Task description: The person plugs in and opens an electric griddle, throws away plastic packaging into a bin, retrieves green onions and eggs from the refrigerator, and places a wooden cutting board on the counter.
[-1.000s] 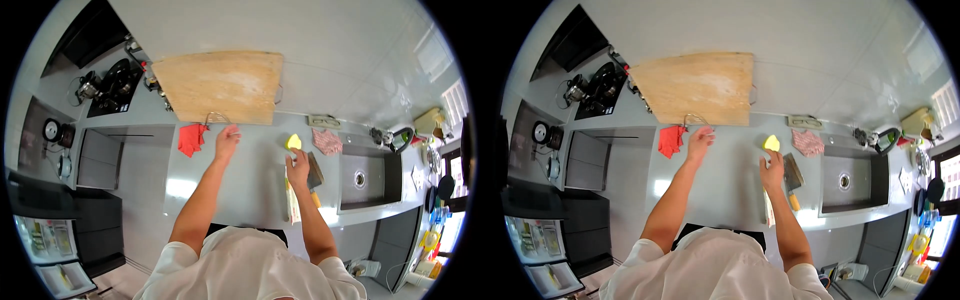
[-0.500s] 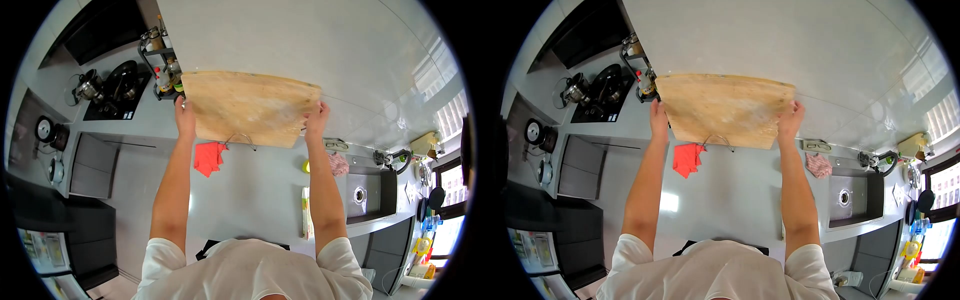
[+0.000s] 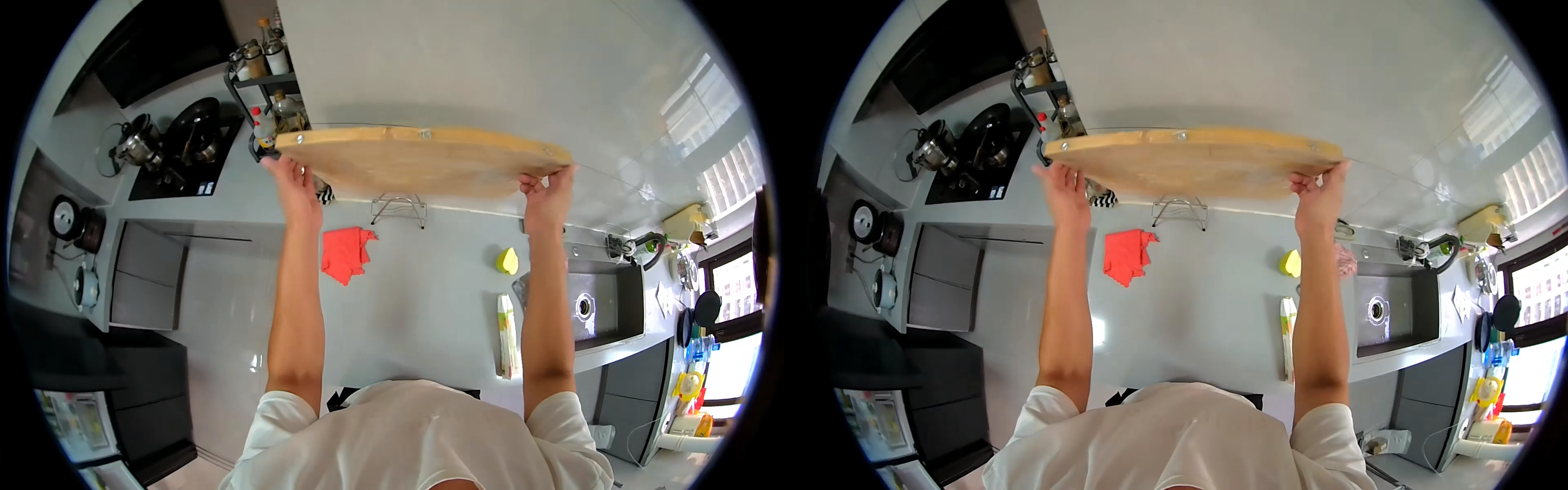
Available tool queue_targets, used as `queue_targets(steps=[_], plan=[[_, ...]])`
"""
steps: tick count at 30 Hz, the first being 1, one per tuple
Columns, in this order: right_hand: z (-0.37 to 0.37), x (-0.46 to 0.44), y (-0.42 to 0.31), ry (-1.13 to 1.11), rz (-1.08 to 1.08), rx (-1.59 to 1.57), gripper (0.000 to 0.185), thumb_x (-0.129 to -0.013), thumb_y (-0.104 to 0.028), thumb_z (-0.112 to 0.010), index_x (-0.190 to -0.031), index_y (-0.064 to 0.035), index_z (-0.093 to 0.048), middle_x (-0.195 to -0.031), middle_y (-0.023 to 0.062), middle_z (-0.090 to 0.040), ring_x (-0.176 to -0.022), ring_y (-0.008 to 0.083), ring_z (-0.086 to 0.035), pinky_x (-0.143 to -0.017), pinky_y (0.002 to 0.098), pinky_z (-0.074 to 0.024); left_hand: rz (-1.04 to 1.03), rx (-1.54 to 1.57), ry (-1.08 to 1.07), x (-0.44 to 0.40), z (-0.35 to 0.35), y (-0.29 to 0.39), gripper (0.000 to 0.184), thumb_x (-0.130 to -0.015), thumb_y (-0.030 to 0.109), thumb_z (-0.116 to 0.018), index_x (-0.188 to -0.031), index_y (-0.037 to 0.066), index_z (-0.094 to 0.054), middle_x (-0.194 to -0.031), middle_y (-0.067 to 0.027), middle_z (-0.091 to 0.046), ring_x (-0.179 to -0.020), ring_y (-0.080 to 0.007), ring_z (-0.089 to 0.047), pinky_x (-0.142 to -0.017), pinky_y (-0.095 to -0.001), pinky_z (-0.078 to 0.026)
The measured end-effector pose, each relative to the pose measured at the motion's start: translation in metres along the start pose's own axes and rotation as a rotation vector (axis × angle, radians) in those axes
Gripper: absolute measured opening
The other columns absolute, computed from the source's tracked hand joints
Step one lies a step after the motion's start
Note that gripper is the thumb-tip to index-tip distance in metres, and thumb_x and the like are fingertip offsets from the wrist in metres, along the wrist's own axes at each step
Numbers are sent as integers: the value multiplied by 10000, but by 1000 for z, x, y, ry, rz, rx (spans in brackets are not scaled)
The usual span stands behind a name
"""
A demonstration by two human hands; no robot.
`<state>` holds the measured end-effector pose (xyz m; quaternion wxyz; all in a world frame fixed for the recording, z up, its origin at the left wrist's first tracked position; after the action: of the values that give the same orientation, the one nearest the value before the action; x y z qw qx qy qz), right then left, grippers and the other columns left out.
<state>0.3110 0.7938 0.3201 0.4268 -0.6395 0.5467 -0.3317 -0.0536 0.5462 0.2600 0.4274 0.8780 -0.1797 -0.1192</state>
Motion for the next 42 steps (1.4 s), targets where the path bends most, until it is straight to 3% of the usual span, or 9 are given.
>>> queue_targets(steps=[4,5,8,11,16,19,24,30,42], plan=[[28,62,-50,-263,-62,-273,413,-1091,-479,-485,-1074,-84,-607,-1251,107,-633,-965,251,-617,-810,396,-506,181,368,71,60,31,60,845,-1032,737,-451,-1428,-7,-515,-1445,-158,-557,-1369,-272,-523,-1185,-465,-399],[38,76,-48,-241,-64,-321,190,-1014,-250,-527,-948,-80,-581,-1305,134,-626,-1153,286,-591,-939,434,-524,288,447,76,72,46,72,699,-1061,538,-583,-1476,-16,-484,-1428,-180,-564,-1311,-301,-572,-1124,-471,-467],[76,127,-20,-416,-28,-217,101,-901,-141,-555,-976,-76,-572,-1373,157,-625,-1326,315,-525,-1119,473,-474,315,121,-125,106,108,62,595,-1016,193,-651,-1527,-32,-445,-1399,-189,-583,-1264,-314,-606,-1084,-461,-501],[111,178,20,-452,-18,-163,230,-812,2,-505,-1027,-63,-551,-1660,191,-378,-1522,335,-378,-1203,484,-395,486,-19,-120,146,166,54,702,-892,-55,-618,-1563,-40,-413,-1426,-209,-571,-1278,-324,-607,-1064,-443,-521],[177,268,67,-548,19,126,584,-777,30,-472,-1354,-26,-546,-1768,170,-174,-1628,319,-194,-1292,474,-258,484,-16,-50,240,244,39,758,-859,-79,-636,-1578,-44,-398,-1502,-212,-534,-1349,-328,-577,-1112,-445,-501],[209,313,87,-496,-259,119,1007,-741,134,-413,-1701,-29,-158,-1770,157,-179,-1636,245,-172,-1285,352,-210,431,-36,-58,305,272,35,772,-866,-79,-635,-1594,-37,-382,-1537,-193,-520,-1400,-320,-543,-1158,-443,-467],[271,333,133,-471,-400,133,959,-763,124,-426,-1686,-9,-203,-1758,141,-230,-1626,270,-208,-1278,352,-243,397,-58,-119,365,297,4,762,-867,-99,-615,-1596,16,-424,-1552,-136,-545,-1422,-271,-534,-1184,-422,-443],[297,352,158,-596,-56,867,850,-861,33,-522,-1669,-42,-269,-1730,261,-225,-1624,343,-207,-1245,355,-315,443,-201,-134,395,322,-24,756,-911,-116,-571,-1627,27,-376,-1621,-115,-476,-1453,-245,-501,-1185,-378,-427],[297,371,198,-502,-35,1093,864,-854,-127,-657,-1641,-23,-316,-1688,306,-273,-1569,441,-282,-1252,437,-322,461,-896,-156,385,347,-69,746,-1040,241,-581,-1668,20,-242,-1742,-153,-265,-1628,-298,-182,-1296,-434,-190]])
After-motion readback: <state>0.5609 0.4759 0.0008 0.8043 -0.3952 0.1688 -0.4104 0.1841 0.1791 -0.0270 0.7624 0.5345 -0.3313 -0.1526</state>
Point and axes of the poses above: each hand's wrist, its own x-axis away from the middle knuckle, its own z-axis out of the back of the hand, y = z × x, the point moved 3 cm from there along -x, towards the middle knuckle
